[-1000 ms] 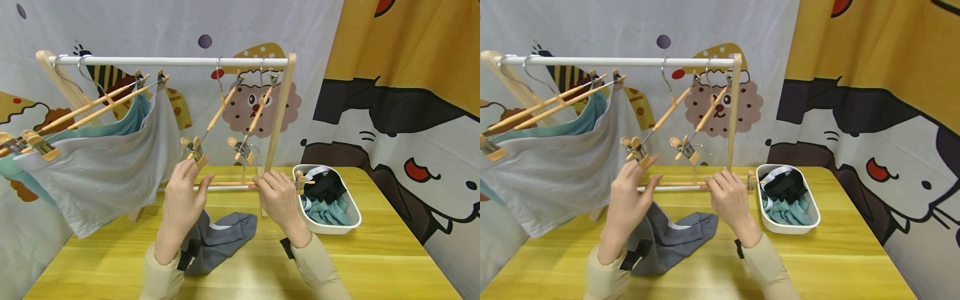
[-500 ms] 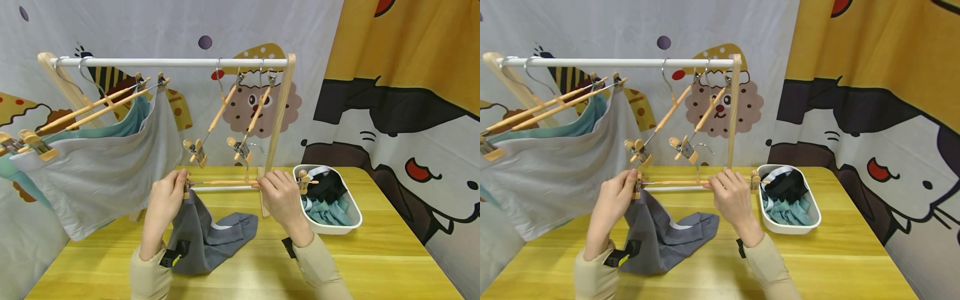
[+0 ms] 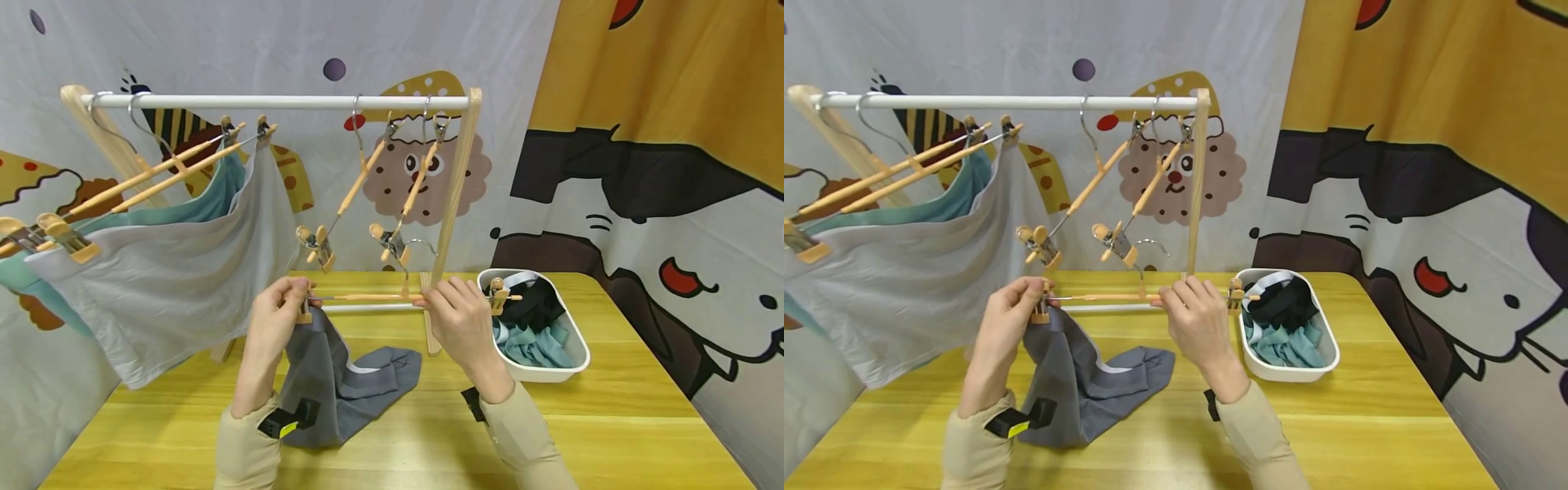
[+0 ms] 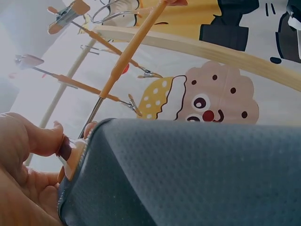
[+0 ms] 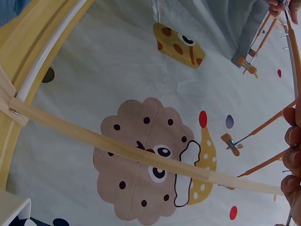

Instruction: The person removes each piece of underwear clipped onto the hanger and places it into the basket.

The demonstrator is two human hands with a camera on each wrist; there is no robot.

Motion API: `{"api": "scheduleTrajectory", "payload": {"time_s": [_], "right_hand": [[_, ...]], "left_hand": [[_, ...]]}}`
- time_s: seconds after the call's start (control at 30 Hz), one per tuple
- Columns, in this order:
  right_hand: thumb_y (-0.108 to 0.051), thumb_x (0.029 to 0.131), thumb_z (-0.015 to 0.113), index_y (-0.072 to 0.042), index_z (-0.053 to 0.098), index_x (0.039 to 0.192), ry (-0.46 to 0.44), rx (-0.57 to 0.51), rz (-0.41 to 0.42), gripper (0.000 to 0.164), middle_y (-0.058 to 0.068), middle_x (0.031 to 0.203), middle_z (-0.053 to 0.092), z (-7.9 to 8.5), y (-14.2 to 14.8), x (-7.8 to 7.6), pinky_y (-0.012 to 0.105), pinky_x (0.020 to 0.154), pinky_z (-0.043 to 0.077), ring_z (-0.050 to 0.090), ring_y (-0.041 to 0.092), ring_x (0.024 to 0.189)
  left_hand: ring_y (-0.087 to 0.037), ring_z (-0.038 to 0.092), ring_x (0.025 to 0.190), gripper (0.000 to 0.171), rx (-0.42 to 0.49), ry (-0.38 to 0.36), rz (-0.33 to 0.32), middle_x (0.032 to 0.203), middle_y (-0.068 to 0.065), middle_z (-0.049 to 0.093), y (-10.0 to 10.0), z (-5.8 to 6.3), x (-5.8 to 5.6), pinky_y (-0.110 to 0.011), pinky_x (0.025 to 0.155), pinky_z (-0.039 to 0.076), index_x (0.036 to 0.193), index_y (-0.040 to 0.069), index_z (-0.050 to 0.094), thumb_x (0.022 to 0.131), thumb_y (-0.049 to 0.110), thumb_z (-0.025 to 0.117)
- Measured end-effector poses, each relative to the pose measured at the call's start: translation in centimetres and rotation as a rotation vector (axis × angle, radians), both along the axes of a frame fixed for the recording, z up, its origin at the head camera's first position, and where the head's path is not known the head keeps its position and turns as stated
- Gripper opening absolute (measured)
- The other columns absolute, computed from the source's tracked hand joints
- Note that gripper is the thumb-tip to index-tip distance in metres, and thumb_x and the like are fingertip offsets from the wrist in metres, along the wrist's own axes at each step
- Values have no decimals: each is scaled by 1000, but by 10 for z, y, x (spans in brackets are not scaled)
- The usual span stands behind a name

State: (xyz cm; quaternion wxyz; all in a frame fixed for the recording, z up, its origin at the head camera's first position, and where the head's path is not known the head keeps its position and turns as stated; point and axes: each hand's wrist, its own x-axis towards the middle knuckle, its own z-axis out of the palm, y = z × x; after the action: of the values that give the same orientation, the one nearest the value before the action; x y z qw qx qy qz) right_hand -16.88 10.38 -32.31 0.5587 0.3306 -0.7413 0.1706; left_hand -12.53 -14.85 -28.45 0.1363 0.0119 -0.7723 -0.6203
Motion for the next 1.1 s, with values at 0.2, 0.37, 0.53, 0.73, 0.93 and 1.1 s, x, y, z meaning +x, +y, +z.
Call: {"api": "scheduleTrajectory", "payload": {"time_s": [0.2, 0.37, 0.53, 0.73, 0.93, 1.1], "right_hand": [[-31, 99, 47, -5, 68, 73, -5, 11, -5, 42, 4, 66, 63, 0, 1, -1, 29, 52, 33, 50, 21, 60], [-31, 98, 49, -5, 68, 73, -3, 11, 6, 41, 5, 65, 63, 0, 2, -1, 30, 52, 34, 50, 21, 60], [-30, 98, 50, -5, 68, 74, -13, 19, 5, 39, 5, 66, 63, -1, 3, -1, 29, 53, 33, 49, 21, 60], [-28, 95, 55, -5, 70, 76, -31, 23, 6, 34, 5, 68, 65, -1, 3, 1, 29, 53, 35, 51, 21, 61], [-26, 94, 57, -4, 70, 76, -26, 22, 10, 31, 5, 67, 65, -1, 3, 1, 29, 53, 34, 50, 21, 61], [-29, 96, 53, -4, 70, 76, -10, 18, 13, 36, 6, 66, 64, -1, 2, 0, 28, 53, 33, 49, 20, 60]], "left_hand": [[4, 62, 65, 25, -49, 62, 38, 64, 23, 60, 1, -1, 0, -15, 60, 47, 100, -5, 63, 98, 16, 52], [4, 61, 63, 22, -68, 96, 66, 62, 24, 60, 3, 0, 1, -15, 58, 48, 97, -5, 64, 97, 15, 54], [3, 62, 64, 20, -76, 93, 78, 62, 24, 61, 3, 0, 2, -17, 58, 44, 95, -4, 65, 96, 14, 55], [1, 63, 66, 18, -83, 78, 80, 63, 23, 62, 1, -1, 1, -18, 59, 43, 94, -1, 66, 95, 14, 56], [0, 63, 66, 19, -103, 90, 87, 63, 22, 62, 0, -2, 2, -18, 58, 40, 92, 0, 67, 95, 15, 56], [0, 63, 65, 18, -103, 104, 91, 63, 22, 62, 1, -2, 3, -18, 58, 41, 91, 0, 67, 95, 14, 56]]}}
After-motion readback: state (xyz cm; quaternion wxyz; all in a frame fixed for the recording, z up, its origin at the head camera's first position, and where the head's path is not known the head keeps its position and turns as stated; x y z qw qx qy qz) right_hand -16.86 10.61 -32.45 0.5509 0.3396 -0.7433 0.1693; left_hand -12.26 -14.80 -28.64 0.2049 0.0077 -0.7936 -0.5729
